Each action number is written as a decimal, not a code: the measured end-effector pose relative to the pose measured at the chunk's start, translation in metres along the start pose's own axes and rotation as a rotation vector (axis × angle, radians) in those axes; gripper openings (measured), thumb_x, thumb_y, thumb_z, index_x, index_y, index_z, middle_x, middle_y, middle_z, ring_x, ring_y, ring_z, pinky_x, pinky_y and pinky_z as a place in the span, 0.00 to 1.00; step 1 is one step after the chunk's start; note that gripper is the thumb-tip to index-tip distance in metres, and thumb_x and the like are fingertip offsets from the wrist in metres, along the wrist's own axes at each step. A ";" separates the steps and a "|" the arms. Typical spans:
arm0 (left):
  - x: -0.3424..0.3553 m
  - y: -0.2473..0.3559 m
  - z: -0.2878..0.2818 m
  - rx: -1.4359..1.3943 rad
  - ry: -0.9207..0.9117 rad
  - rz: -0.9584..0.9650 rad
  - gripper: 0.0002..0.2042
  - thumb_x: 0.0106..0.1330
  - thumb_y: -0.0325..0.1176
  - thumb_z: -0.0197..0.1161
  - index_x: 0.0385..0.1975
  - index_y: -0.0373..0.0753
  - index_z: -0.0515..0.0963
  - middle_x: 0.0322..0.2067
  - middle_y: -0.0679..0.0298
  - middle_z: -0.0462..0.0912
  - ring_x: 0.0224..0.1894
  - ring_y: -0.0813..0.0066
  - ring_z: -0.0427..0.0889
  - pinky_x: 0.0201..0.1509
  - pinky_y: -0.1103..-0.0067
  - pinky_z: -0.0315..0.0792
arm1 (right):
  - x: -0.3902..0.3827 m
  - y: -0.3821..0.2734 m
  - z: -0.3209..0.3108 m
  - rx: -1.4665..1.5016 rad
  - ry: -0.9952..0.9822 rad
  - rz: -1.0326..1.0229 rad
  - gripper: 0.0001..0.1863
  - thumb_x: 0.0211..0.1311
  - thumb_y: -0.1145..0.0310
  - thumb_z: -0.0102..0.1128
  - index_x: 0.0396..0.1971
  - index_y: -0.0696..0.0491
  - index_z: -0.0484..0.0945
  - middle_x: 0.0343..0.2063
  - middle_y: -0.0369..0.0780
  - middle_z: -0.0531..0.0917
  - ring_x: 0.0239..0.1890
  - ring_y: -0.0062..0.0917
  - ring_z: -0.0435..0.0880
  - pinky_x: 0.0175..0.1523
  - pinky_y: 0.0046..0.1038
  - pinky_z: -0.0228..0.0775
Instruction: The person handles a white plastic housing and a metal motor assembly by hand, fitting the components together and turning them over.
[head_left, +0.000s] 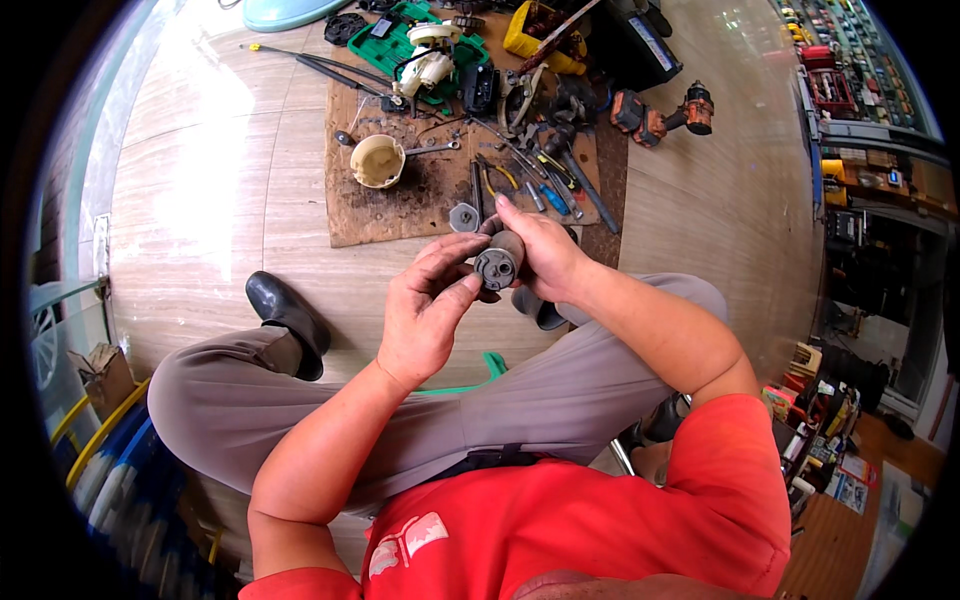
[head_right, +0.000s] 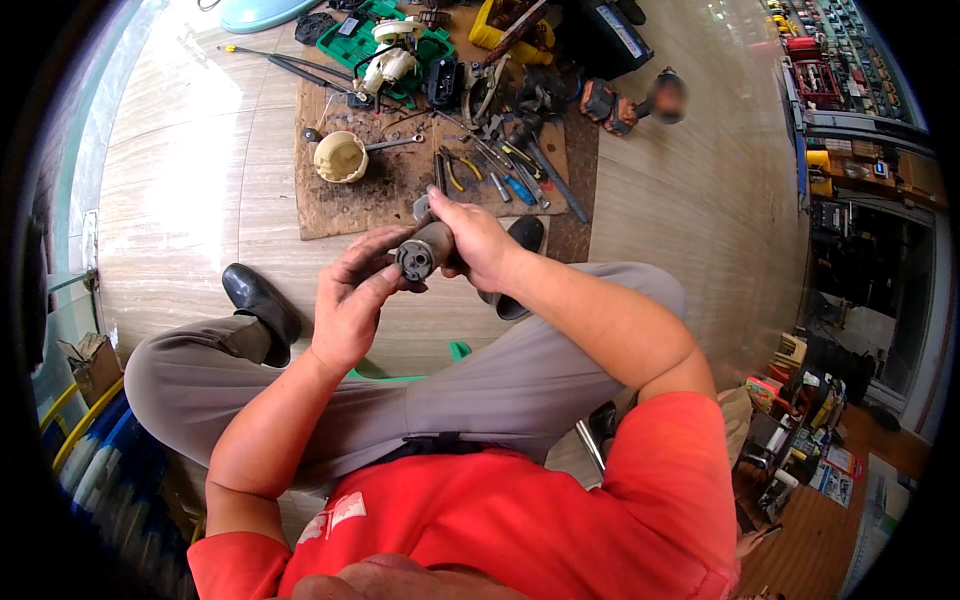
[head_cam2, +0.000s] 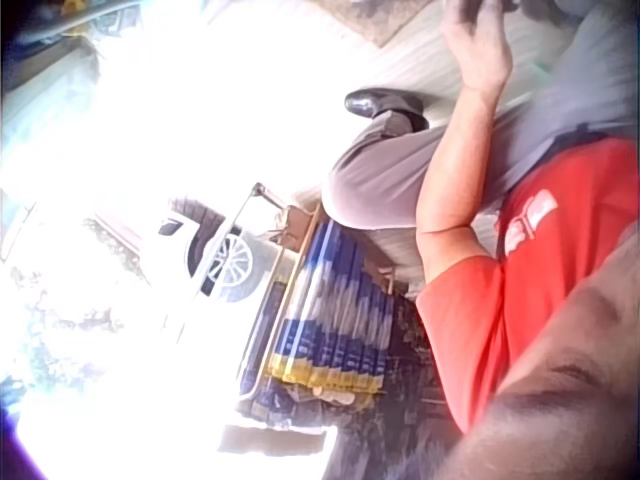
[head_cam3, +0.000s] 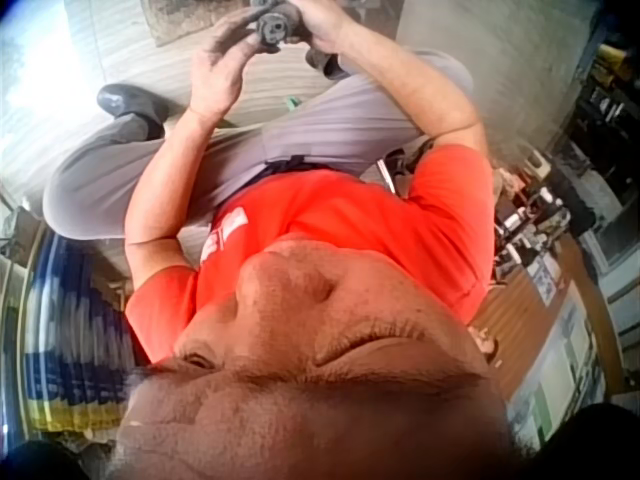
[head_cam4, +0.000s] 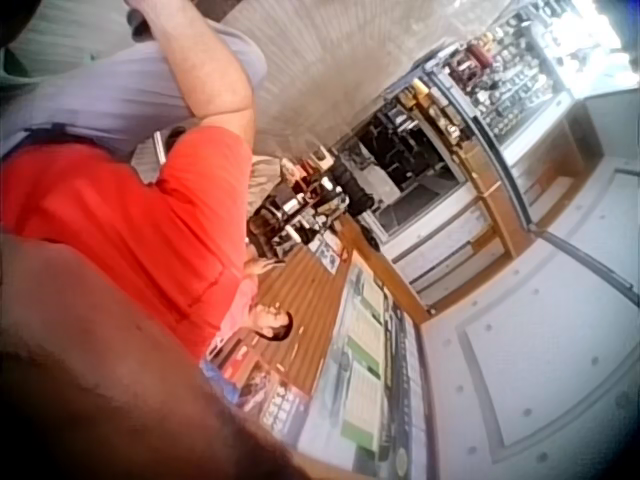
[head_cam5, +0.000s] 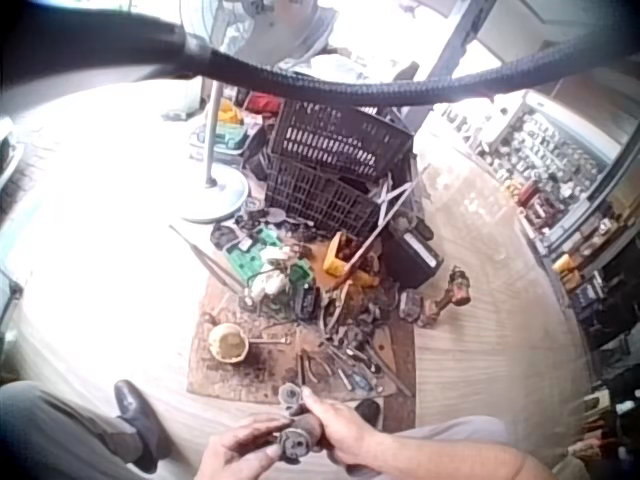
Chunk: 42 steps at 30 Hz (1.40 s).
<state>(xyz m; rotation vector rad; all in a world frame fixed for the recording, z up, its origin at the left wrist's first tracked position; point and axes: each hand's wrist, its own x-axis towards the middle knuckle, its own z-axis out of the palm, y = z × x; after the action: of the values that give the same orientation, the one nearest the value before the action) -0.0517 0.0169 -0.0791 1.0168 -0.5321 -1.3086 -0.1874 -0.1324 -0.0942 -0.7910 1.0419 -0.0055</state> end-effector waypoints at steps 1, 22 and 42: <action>0.000 0.000 0.000 0.002 -0.002 -0.001 0.19 0.66 0.25 0.54 0.56 0.24 0.71 0.56 0.53 0.71 0.44 0.65 0.83 0.50 0.73 0.77 | 0.000 0.000 0.000 -0.001 0.001 0.002 0.24 0.72 0.43 0.45 0.36 0.50 0.77 0.24 0.34 0.80 0.20 0.18 0.77 0.18 0.20 0.64; 0.005 -0.002 -0.002 -0.196 0.132 -0.065 0.25 0.66 0.28 0.56 0.62 0.25 0.63 0.50 0.51 0.75 0.46 0.66 0.79 0.53 0.71 0.76 | -0.004 -0.017 0.000 -0.010 0.028 -0.072 0.26 0.72 0.41 0.45 0.36 0.51 0.76 0.23 0.35 0.78 0.19 0.20 0.72 0.22 0.23 0.60; 0.021 -0.025 -0.007 -0.097 0.331 -0.066 0.26 0.64 0.23 0.64 0.61 0.30 0.63 0.49 0.53 0.74 0.44 0.69 0.80 0.49 0.74 0.79 | -0.023 -0.031 -0.001 -0.161 -0.113 -0.356 0.26 0.75 0.49 0.43 0.46 0.60 0.75 0.32 0.41 0.82 0.25 0.19 0.77 0.28 0.22 0.71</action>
<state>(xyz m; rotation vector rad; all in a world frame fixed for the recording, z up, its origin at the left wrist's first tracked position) -0.0540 0.0011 -0.1080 1.1483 -0.1836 -1.1804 -0.1896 -0.1479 -0.0587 -1.1034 0.7912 -0.1805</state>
